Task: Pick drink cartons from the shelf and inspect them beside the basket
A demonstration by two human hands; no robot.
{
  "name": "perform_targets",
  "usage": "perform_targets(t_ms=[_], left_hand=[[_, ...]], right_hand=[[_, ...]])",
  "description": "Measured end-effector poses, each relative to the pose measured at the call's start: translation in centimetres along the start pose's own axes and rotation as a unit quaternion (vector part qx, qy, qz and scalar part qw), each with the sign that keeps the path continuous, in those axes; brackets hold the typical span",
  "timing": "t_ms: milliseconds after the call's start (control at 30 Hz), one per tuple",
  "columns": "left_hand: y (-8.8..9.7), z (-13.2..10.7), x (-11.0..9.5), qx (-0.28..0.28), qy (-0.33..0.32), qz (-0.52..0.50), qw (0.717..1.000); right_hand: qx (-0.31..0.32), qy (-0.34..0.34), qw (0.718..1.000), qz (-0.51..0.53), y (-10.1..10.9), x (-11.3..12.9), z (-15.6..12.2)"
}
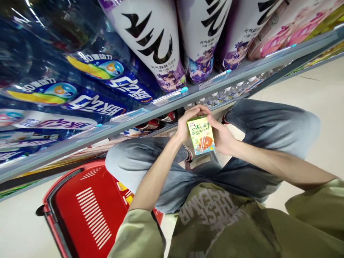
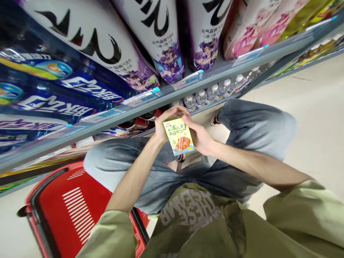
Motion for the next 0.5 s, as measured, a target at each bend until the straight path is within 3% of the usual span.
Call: perform_targets(t_ms=[500], left_hand=[[-0.7, 1.0, 3.5, 0.033, 0.038, 0.127, 0.991]], right_hand=[[0.018, -0.041, 0.999, 0.002, 4.1, -0.7, -1.1]])
Point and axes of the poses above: each hand's wrist, its own z-axis towards the middle knuckle, its own y-axis out of the back of the hand, x = y × z, the point moved 7 cm from there along z, towards the middle knuckle, and after that the axes turned 4 degrees about -z, right-handed, at the moved point
